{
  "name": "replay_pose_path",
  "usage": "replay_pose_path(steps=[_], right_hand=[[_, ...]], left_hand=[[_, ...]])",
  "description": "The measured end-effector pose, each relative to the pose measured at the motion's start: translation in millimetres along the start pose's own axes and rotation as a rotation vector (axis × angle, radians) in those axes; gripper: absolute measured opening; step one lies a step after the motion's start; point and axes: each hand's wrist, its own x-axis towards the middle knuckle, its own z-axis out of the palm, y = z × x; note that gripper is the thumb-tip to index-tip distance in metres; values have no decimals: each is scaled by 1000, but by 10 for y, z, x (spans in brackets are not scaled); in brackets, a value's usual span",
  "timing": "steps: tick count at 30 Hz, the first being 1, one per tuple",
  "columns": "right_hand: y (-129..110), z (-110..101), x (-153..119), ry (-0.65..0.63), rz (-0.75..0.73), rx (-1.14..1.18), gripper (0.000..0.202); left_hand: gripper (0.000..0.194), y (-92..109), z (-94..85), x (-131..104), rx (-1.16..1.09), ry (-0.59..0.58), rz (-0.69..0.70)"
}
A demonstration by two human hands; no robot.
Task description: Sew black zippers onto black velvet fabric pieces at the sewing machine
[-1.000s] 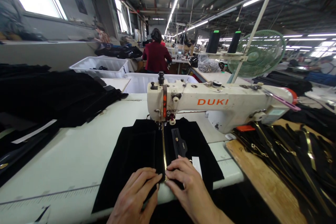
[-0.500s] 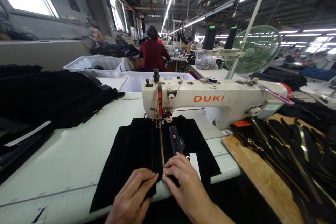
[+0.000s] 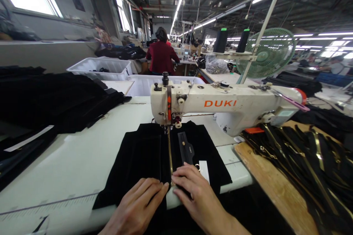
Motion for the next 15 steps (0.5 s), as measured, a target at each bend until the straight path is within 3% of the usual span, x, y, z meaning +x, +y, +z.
replay_pose_path(steps=[3,9,15], right_hand=[[38,-19,-53,-27,44,-20,47],[35,3,-31,15,-61,-100,30],[81,-22,126,49,-152,-125,14]], left_hand=[[39,-3,-62,59,1,-59,15],[39,20,-152,138,9,-85,41],[43,-90,80,38,-100,-59,-7]])
